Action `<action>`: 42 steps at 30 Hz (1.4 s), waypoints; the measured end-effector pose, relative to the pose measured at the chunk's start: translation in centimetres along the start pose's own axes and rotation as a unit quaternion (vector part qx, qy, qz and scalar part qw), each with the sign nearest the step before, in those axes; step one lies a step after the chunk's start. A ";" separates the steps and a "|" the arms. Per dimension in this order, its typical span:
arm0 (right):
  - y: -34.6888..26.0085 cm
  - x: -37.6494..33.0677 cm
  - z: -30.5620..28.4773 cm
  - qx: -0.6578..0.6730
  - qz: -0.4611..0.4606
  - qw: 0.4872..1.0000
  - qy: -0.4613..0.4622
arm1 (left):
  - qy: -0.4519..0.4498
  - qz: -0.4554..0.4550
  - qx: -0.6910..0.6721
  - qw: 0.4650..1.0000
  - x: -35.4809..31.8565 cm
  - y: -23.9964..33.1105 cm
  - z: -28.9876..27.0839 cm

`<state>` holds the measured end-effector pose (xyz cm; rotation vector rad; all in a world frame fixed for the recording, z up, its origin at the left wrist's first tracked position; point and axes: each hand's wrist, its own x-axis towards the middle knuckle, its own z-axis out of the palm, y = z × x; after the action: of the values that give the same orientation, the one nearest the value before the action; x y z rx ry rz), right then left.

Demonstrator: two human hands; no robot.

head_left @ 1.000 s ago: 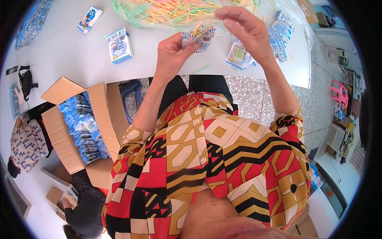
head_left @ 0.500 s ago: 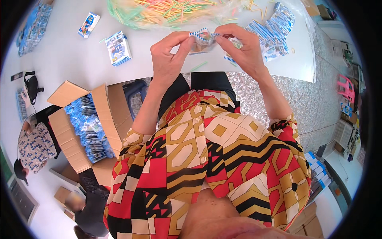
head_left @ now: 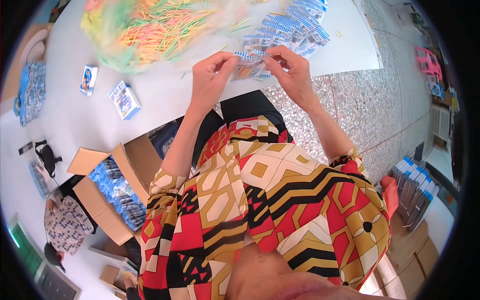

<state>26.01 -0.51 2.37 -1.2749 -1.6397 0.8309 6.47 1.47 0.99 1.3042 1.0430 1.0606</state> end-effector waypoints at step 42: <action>4.3 -1.2 -0.8 -0.120 0.039 0.953 0.277 | 0.095 0.103 0.102 0.985 7.6 -4.0 7.6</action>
<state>28.48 -0.59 -1.46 -1.5780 -1.2611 0.2736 15.51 7.30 -2.94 1.5226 1.2038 1.2798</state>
